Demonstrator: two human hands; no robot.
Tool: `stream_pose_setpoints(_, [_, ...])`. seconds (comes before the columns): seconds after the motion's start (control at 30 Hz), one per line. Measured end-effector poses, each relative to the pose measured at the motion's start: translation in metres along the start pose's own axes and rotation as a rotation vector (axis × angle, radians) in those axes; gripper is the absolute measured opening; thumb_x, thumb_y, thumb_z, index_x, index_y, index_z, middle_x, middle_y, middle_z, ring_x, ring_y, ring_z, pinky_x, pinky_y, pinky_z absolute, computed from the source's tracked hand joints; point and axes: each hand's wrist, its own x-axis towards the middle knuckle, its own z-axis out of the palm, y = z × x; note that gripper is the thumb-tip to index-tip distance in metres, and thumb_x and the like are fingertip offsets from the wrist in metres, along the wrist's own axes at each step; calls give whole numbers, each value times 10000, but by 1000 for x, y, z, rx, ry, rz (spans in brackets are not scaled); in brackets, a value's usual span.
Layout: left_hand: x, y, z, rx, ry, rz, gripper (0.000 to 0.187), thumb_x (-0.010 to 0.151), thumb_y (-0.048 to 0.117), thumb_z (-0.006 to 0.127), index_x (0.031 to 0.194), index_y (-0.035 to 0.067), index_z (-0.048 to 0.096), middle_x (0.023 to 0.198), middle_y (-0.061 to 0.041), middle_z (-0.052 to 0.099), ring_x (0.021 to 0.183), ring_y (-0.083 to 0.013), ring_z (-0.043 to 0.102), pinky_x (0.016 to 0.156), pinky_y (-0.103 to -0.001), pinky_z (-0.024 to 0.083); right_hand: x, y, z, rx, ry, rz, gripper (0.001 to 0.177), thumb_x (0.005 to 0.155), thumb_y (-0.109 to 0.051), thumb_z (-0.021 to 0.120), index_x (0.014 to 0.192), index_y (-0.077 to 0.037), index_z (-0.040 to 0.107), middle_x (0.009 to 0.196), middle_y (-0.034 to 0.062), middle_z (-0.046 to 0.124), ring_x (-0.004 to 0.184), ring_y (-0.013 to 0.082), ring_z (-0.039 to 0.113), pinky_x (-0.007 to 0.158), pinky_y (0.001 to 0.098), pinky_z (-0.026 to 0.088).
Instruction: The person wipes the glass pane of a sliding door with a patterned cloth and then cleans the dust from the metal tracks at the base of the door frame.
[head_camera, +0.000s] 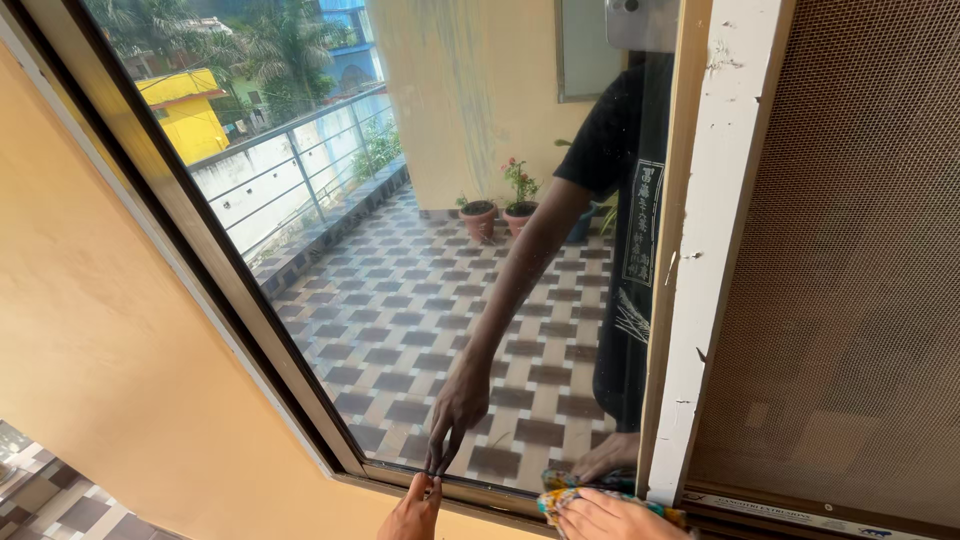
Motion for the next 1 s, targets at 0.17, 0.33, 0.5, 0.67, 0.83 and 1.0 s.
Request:
stream_pose_setpoints(0.17, [-1,7,-1,-9,55,-13,445,987,64,511,1432,70,520,1239,-82,509,974,-266,709,802,-432,600,-38,-2,-56,-166,-392,-67,381,1039,-155,507,1369,21,577,1252,163,671,1163,275,650,999,374,491])
stream_pose_setpoints(0.33, [6,3,6,-26,108,6,403,976,79,525,1376,43,562,1240,-101,512,954,-287,715,766,-434,605,17,18,-203,-202,19,194,354,1026,-227,496,1344,-101,590,1345,60,638,1251,177,598,1049,376,454])
stream_pose_setpoints(0.5, [10,1,3,-66,64,4,345,992,111,529,1323,34,591,1270,-90,506,906,-293,728,752,-448,603,63,16,-173,-187,90,197,414,1129,-272,390,1485,-101,516,1544,36,523,1419,146,472,1205,339,331])
stream_pose_setpoints(0.67, [7,4,-2,-53,70,15,386,997,88,524,1378,44,568,1205,-90,517,925,-281,721,764,-435,603,17,2,-38,-254,81,-49,483,1086,-261,312,1495,-81,495,1539,61,554,1425,152,481,1222,331,289])
stream_pose_setpoints(0.83, [-6,5,-3,-113,51,-16,521,919,8,531,1436,68,525,1283,-87,495,1000,-287,704,837,-416,595,7,-2,-80,-236,141,47,421,1141,-288,365,1498,-129,522,1522,50,558,1439,145,476,1241,343,305])
stream_pose_setpoints(1.0, [-11,-4,6,-174,51,76,552,970,54,508,1516,54,429,1365,-122,486,1280,-307,575,1016,-405,526,129,-5,-131,-70,236,178,437,1097,-298,421,1431,-73,591,1500,92,566,1415,192,489,1195,376,327])
